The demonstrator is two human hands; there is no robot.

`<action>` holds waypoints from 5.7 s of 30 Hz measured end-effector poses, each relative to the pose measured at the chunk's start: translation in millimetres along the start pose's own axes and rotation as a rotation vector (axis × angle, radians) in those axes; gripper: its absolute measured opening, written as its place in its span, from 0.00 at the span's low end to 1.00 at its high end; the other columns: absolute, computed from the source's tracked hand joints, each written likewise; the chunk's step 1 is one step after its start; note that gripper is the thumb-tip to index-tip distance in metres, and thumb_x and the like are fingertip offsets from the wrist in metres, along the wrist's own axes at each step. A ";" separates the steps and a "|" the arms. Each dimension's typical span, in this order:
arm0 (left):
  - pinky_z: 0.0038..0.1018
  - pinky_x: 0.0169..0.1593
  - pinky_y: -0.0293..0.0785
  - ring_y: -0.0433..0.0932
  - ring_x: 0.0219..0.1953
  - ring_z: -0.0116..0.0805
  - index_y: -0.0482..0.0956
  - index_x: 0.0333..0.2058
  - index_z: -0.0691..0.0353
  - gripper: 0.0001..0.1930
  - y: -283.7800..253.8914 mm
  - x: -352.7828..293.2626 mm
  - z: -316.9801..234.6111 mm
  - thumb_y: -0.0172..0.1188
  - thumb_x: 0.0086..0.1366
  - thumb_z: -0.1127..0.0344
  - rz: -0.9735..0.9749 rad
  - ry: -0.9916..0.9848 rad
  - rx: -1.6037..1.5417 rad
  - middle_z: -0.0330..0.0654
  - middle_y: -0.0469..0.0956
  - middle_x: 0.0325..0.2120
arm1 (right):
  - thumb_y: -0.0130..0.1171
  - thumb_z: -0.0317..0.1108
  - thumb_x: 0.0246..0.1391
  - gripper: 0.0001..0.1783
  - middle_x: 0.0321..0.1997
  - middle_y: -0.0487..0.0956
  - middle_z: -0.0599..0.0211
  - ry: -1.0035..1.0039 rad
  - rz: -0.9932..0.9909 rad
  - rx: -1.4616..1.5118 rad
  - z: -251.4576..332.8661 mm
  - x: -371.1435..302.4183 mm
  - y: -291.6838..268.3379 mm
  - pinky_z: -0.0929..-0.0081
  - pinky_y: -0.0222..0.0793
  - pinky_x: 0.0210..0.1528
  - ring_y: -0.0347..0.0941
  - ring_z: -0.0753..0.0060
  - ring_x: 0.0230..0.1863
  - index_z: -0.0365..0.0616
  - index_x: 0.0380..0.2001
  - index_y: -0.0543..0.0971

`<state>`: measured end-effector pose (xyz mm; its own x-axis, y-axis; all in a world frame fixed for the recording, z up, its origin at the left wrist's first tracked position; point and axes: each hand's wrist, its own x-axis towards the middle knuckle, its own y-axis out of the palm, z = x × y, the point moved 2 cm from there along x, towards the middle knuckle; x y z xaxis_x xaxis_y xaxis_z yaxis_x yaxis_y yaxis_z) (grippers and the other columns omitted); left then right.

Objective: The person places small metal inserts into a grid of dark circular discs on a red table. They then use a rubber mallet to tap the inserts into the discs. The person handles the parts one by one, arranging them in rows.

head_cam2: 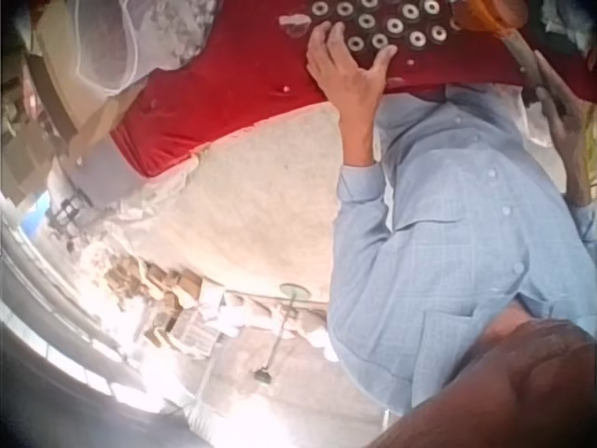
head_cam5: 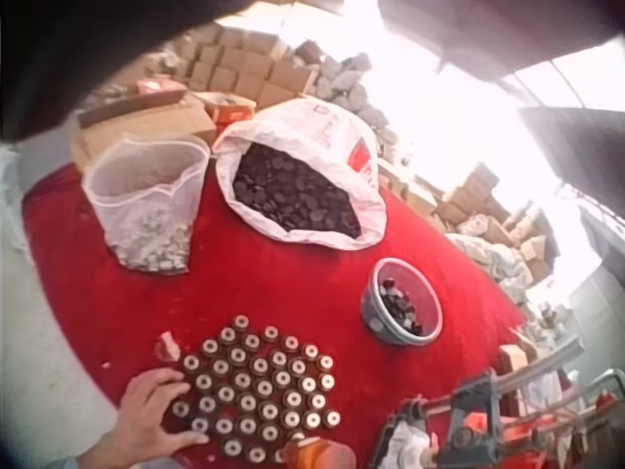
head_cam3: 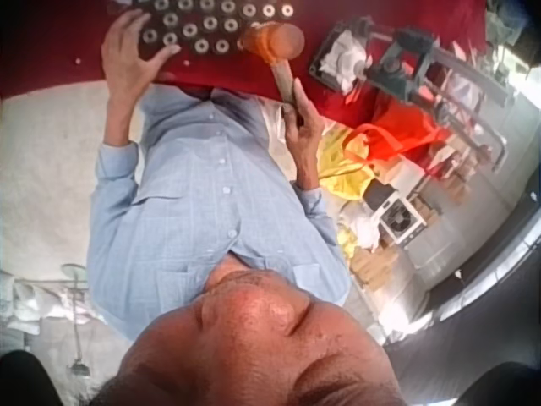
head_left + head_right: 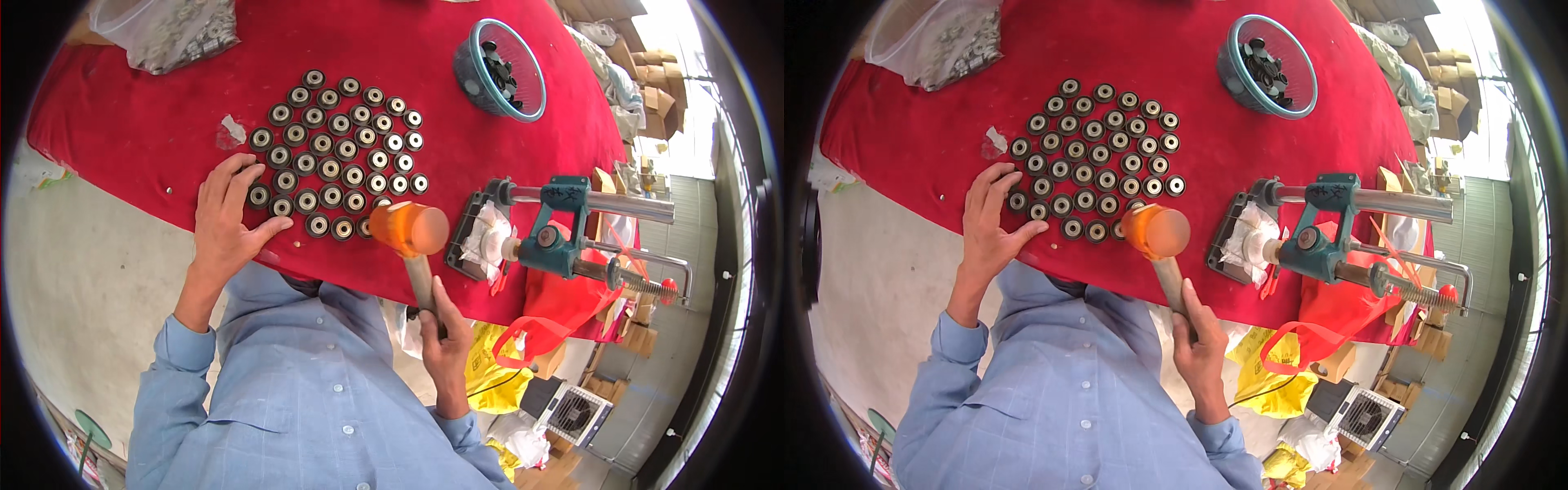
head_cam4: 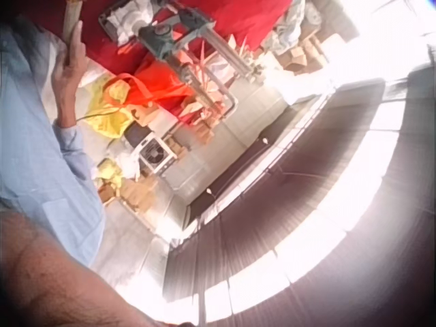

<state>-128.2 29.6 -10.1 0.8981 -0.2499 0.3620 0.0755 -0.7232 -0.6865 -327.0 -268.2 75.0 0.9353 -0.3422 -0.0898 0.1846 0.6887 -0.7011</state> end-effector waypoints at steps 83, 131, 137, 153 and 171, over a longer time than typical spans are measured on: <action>0.45 0.60 0.73 0.77 0.58 0.49 0.78 0.59 0.61 0.43 -5.5 3.7 4.3 0.85 0.45 0.54 0.010 0.007 -0.070 0.45 0.75 0.62 | 0.62 0.19 0.65 0.31 0.42 0.85 0.53 -0.325 0.027 -0.105 69.4 133.7 69.1 0.69 0.77 0.45 0.80 0.66 0.36 0.37 0.71 0.75; 0.45 0.60 0.76 0.77 0.58 0.54 0.78 0.61 0.61 0.37 -17.0 -15.2 16.3 0.81 0.52 0.64 0.012 -0.131 -0.173 0.49 0.74 0.58 | 0.65 0.22 0.63 0.32 0.32 0.79 0.58 -0.514 0.099 0.063 92.7 109.6 66.2 0.67 0.75 0.35 0.75 0.67 0.29 0.48 0.70 0.79; 0.36 0.46 0.85 0.81 0.51 0.46 0.79 0.60 0.62 0.36 -13.8 -6.9 12.9 0.83 0.51 0.68 -0.030 -0.093 -0.163 0.47 0.75 0.55 | 0.66 0.21 0.62 0.33 0.34 0.80 0.55 -0.354 0.153 -0.002 77.2 101.1 72.8 0.68 0.75 0.37 0.75 0.66 0.30 0.46 0.71 0.78; 0.33 0.48 0.81 0.79 0.43 0.40 0.77 0.64 0.61 0.40 -28.8 -8.3 13.1 0.80 0.49 0.77 0.046 -0.173 -0.324 0.46 0.76 0.51 | 0.65 0.21 0.59 0.34 0.34 0.80 0.57 -0.407 0.168 0.031 70.1 47.7 36.5 0.68 0.75 0.36 0.78 0.65 0.30 0.47 0.70 0.79; 0.31 0.64 0.72 0.77 0.56 0.34 0.71 0.67 0.65 0.39 -27.8 -17.7 34.7 0.45 0.55 0.90 -0.124 -0.316 -0.793 0.45 0.75 0.56 | 0.67 0.20 0.59 0.35 0.35 0.79 0.57 -0.395 0.275 0.011 90.3 67.3 61.3 0.69 0.76 0.36 0.77 0.64 0.30 0.46 0.70 0.79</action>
<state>-131.2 76.5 -19.4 0.9907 -0.0338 0.1321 -0.0383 -0.9988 0.0320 -225.4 -191.2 89.9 0.9926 0.1215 0.0058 -0.0850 0.7269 -0.6814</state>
